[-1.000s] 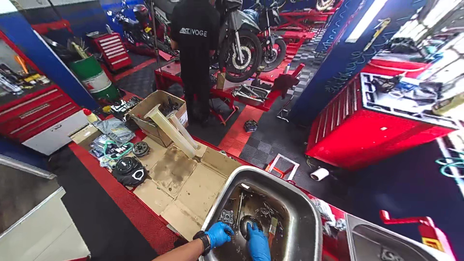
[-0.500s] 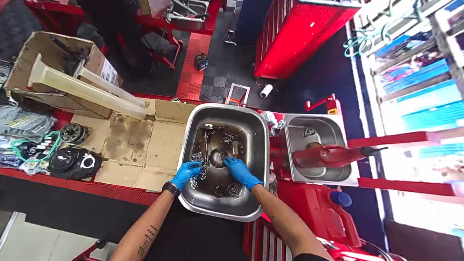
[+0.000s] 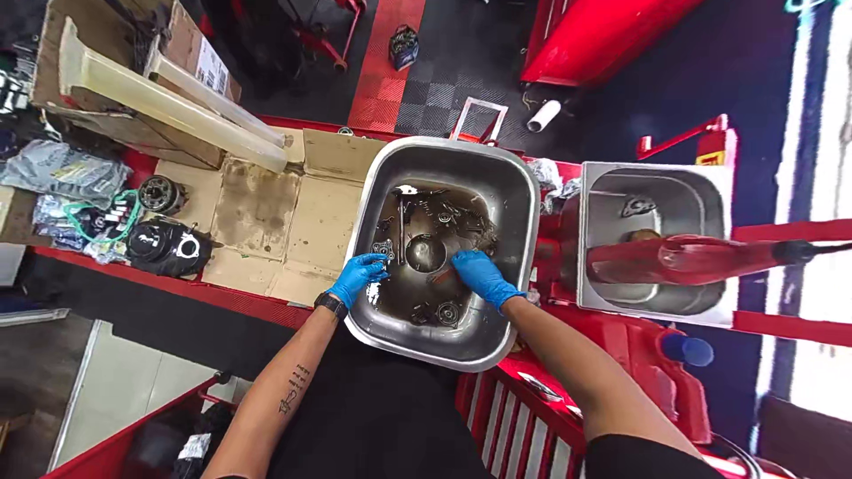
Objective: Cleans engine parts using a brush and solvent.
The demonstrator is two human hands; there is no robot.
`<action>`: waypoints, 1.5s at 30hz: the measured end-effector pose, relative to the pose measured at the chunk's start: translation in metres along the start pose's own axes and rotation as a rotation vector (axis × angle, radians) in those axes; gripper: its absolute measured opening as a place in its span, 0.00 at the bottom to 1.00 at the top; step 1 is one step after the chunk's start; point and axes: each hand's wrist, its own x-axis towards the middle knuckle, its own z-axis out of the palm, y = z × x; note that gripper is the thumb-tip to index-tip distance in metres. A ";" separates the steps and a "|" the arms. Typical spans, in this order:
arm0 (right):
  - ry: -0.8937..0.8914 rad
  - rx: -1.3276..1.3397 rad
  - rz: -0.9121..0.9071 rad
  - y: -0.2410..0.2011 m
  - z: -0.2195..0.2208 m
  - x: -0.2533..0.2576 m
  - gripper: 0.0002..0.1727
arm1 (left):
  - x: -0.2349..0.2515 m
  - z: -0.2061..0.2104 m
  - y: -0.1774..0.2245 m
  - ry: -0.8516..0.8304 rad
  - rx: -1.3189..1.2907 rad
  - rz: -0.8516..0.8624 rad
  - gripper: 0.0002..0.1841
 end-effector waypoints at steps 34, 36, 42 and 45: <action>0.726 1.488 0.574 -0.146 -0.011 -0.043 0.06 | 0.044 0.015 -0.047 -0.298 0.626 0.037 0.22; 0.771 1.530 0.540 -0.153 -0.019 -0.040 0.06 | 0.047 0.010 -0.048 -0.279 0.595 0.049 0.22; 0.773 1.494 0.572 -0.152 -0.020 -0.040 0.08 | 0.052 0.010 -0.036 -0.234 0.591 0.082 0.22; 0.728 1.508 0.515 -0.153 -0.025 -0.042 0.08 | 0.051 0.014 -0.035 -0.243 0.594 0.065 0.22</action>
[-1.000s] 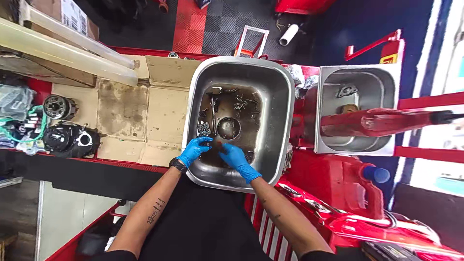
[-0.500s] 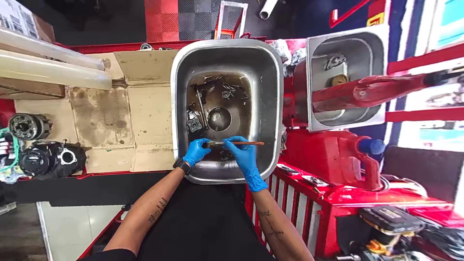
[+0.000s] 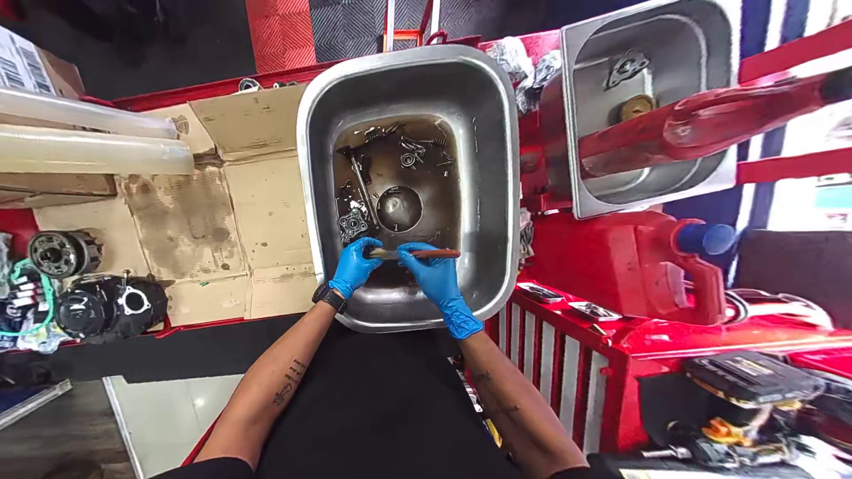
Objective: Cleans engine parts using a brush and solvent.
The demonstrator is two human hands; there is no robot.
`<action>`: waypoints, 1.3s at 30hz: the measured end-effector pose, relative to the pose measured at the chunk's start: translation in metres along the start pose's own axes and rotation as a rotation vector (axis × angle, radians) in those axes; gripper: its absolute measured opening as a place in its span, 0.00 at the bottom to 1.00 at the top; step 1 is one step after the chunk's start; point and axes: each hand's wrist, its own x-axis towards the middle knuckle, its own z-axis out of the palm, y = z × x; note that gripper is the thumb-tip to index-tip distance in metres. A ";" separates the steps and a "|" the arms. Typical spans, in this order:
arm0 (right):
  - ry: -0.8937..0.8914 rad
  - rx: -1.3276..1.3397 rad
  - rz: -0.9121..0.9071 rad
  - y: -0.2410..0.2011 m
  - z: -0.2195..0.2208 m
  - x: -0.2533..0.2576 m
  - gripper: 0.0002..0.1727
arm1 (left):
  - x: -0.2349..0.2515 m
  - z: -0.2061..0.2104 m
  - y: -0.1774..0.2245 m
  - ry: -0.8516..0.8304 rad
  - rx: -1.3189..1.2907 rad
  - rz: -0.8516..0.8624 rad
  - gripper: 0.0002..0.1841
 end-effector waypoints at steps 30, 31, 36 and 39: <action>-0.264 0.043 0.026 0.007 -0.023 0.024 0.09 | -0.015 0.002 -0.002 -0.099 0.193 0.165 0.31; -0.241 0.058 0.017 0.004 -0.024 0.024 0.09 | -0.017 0.004 -0.004 -0.100 0.180 0.159 0.31; -0.227 0.037 0.032 0.009 -0.023 0.016 0.08 | -0.017 0.006 -0.005 -0.061 0.039 0.119 0.28; -0.170 0.063 0.061 0.011 -0.015 0.013 0.08 | -0.022 0.007 -0.007 -0.038 -0.226 0.048 0.27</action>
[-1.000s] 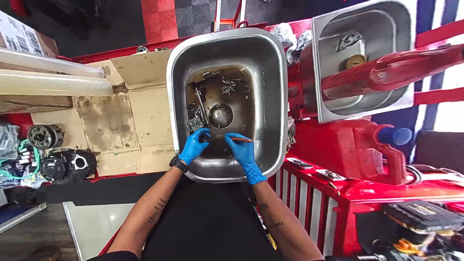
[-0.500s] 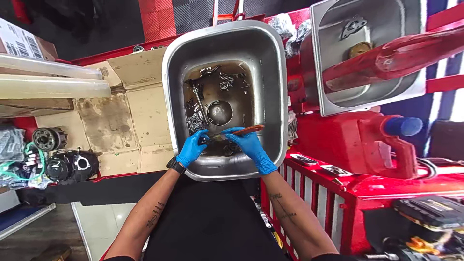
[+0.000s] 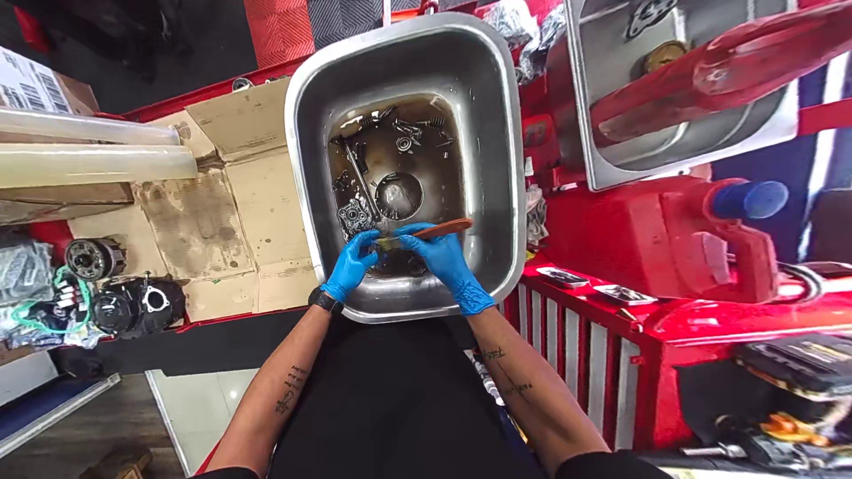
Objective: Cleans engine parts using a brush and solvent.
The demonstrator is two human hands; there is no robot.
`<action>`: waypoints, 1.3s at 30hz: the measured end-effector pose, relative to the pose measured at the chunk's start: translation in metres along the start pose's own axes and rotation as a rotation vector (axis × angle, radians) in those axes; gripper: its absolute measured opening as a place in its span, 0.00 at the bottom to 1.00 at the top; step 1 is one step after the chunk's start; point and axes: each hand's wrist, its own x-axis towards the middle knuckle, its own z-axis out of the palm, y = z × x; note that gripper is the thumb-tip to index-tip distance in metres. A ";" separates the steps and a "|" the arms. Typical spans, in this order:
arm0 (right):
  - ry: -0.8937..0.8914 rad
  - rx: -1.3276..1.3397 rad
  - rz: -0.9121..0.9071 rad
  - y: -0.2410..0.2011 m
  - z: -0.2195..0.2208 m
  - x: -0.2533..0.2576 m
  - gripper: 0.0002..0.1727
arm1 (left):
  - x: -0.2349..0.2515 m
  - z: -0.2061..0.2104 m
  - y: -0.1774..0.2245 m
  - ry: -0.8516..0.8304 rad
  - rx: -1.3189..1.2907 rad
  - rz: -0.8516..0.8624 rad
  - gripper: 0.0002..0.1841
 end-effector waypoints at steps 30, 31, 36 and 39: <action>-0.195 -0.065 -0.286 0.012 -0.014 0.002 0.10 | 0.007 0.010 0.027 0.176 -0.642 -0.628 0.11; -0.199 -0.063 -0.279 0.009 -0.016 0.003 0.09 | 0.006 0.009 0.027 0.172 -0.652 -0.630 0.11; -0.159 -0.117 -0.232 0.012 -0.019 -0.002 0.09 | 0.002 0.004 0.021 0.081 -0.597 -0.497 0.14; -0.153 0.005 -0.176 -0.002 -0.013 -0.012 0.10 | -0.004 0.001 0.020 -0.002 -0.546 -0.421 0.15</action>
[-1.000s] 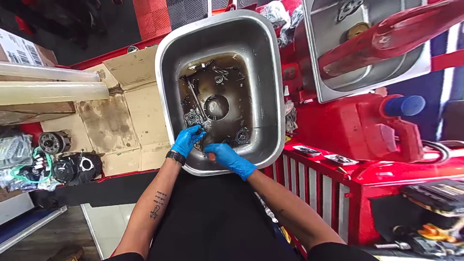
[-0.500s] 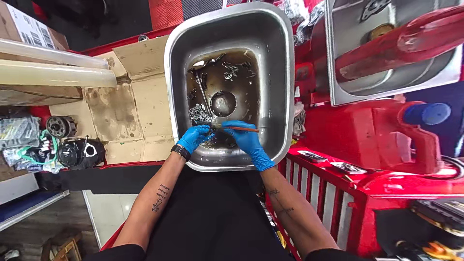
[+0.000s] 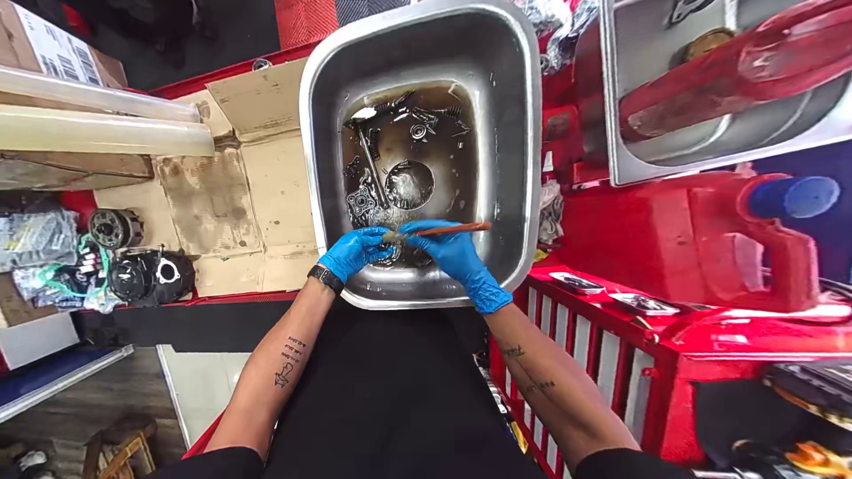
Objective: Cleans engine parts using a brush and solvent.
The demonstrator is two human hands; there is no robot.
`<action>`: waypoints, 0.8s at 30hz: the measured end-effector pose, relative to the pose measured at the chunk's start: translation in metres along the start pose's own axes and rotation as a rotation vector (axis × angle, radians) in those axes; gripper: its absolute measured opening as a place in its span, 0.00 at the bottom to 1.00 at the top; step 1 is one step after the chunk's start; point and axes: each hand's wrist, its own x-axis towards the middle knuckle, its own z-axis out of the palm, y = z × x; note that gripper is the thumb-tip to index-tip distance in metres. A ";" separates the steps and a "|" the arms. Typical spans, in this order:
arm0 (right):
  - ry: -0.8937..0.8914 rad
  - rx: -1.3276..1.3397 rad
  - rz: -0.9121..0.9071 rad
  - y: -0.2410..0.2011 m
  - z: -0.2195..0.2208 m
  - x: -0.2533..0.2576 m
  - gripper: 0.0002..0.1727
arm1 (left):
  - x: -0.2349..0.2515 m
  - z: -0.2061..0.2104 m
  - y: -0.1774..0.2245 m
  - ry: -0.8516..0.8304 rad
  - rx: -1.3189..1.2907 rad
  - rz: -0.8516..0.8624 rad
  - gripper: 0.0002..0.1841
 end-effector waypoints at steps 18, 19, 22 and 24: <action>0.305 0.103 0.063 -0.004 0.004 -0.014 0.09 | 0.007 -0.004 -0.008 -0.081 0.581 0.521 0.29; 0.274 0.133 0.039 -0.008 0.009 -0.016 0.10 | 0.003 -0.003 -0.012 -0.056 0.665 0.534 0.29; 0.216 -0.004 0.062 -0.004 0.010 -0.012 0.10 | 0.004 0.002 -0.012 -0.042 0.971 0.666 0.26; 0.216 -0.039 0.051 -0.009 0.005 -0.008 0.10 | 0.004 -0.004 -0.016 -0.051 1.112 0.738 0.26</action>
